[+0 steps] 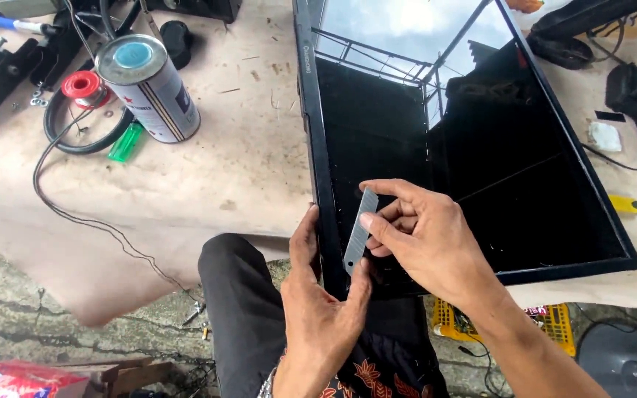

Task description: The person is using a small metal blade to scrape off adhesive residue from the surface of a flat-screen monitor.

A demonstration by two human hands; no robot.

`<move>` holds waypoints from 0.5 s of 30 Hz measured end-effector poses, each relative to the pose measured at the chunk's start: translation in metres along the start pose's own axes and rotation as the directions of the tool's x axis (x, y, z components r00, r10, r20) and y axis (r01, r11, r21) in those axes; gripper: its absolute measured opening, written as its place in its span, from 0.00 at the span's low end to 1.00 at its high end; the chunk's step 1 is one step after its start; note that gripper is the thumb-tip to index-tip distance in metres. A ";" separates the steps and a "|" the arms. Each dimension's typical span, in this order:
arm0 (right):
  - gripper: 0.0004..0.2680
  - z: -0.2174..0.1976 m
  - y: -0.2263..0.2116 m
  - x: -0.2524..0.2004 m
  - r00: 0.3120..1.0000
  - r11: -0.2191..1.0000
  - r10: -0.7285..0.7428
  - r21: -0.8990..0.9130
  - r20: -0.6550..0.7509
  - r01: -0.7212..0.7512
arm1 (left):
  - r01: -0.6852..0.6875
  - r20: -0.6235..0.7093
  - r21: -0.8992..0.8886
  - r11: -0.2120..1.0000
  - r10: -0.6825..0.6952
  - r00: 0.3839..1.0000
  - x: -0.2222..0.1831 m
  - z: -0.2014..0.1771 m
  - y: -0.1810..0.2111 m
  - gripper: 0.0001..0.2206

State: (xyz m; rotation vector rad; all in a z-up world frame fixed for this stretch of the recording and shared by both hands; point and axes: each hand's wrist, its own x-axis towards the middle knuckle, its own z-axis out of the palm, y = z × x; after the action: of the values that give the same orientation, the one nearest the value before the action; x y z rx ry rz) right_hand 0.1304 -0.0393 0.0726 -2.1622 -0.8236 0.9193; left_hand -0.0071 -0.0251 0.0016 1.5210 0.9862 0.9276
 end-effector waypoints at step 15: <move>0.16 0.006 0.011 0.011 0.995 0.979 -0.098 0.178 -0.035 0.102 | -0.019 0.092 0.003 1.000 0.019 0.996 0.006 -0.012 0.003 0.36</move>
State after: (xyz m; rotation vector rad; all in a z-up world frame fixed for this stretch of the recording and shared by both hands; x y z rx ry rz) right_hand 0.1349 -0.0359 0.0574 -1.9557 -0.7975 0.8777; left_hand -0.0154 -0.0161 0.0067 1.5651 0.9089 0.8614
